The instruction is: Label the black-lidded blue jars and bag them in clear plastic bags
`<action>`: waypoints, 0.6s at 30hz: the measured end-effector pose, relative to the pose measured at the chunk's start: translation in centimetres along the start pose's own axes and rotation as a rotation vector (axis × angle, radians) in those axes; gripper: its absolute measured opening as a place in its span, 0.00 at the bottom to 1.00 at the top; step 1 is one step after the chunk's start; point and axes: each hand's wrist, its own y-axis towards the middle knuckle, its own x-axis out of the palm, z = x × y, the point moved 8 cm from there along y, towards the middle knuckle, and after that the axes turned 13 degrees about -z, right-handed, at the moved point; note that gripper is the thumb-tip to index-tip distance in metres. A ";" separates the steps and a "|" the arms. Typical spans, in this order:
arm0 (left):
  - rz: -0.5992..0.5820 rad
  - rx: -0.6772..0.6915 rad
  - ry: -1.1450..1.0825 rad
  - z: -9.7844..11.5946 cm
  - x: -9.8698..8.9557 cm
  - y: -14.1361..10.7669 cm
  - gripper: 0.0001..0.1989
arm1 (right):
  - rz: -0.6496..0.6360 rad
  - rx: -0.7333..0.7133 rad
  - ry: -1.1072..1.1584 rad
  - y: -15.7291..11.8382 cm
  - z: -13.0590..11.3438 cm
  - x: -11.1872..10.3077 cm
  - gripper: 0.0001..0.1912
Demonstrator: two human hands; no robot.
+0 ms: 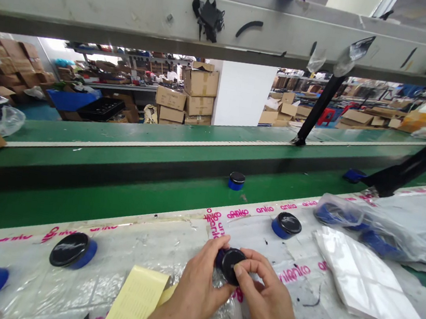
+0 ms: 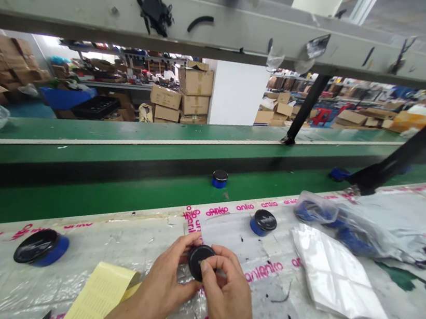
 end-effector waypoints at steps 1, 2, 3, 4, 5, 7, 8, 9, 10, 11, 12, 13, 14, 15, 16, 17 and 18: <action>-0.001 0.000 0.001 0.0 0.0 0.0 0.36 | 0.003 -0.006 -0.008 0.0 0.0 0.0 0.18; 0.000 0.000 0.005 0.0 0.0 0.0 0.36 | 0.006 -0.010 -0.016 0.0 0.1 0.0 0.18; 0.002 0.002 0.009 -0.1 0.1 0.0 0.36 | 0.010 -0.012 -0.021 0.0 0.2 0.0 0.18; 0.004 0.003 0.012 -0.1 0.1 0.0 0.36 | 0.015 -0.013 -0.022 0.0 0.3 0.0 0.17; 0.005 0.004 0.011 -0.2 0.1 0.0 0.36 | 0.020 -0.015 -0.021 0.0 0.4 0.0 0.17; 0.005 0.002 -0.001 -0.3 0.2 0.0 0.37 | 0.024 -0.018 -0.014 0.0 0.7 0.1 0.15; 0.005 0.002 -0.009 -0.4 0.2 0.0 0.37 | 0.028 -0.021 -0.008 0.0 0.8 0.2 0.15; 0.004 0.004 -0.014 -0.4 0.2 0.0 0.36 | 0.033 -0.026 -0.002 0.0 0.9 0.2 0.14; 0.005 0.008 -0.014 -0.4 0.2 -0.1 0.36 | 0.035 -0.030 0.006 0.1 1.1 0.2 0.13; 0.005 0.015 -0.007 -0.4 0.2 -0.1 0.36 | 0.036 -0.031 0.014 0.1 1.2 0.2 0.12; 0.006 0.024 0.005 -0.3 0.2 -0.1 0.37 | 0.035 -0.028 0.023 0.1 1.3 0.2 0.12; 0.007 0.033 0.022 -0.3 0.2 -0.1 0.37 | 0.033 -0.024 0.031 0.2 1.4 0.1 0.11; 0.009 0.046 0.042 -0.1 0.2 -0.1 0.37 | 0.032 -0.018 0.037 0.2 1.5 0.1 0.11; 0.013 0.058 0.065 0.0 0.2 -0.1 0.38 | 0.030 -0.013 0.041 0.2 1.5 0.1 0.11; 0.018 0.070 0.089 0.2 0.2 -0.2 0.38 | 0.032 -0.010 0.044 0.2 1.5 0.0 0.10; 0.022 0.081 0.112 0.4 0.2 -0.2 0.38 | 0.033 -0.011 0.046 0.2 1.4 0.0 0.10; 0.025 0.091 0.128 0.6 0.2 -0.2 0.38 | 0.034 -0.014 0.047 0.1 1.3 0.0 0.10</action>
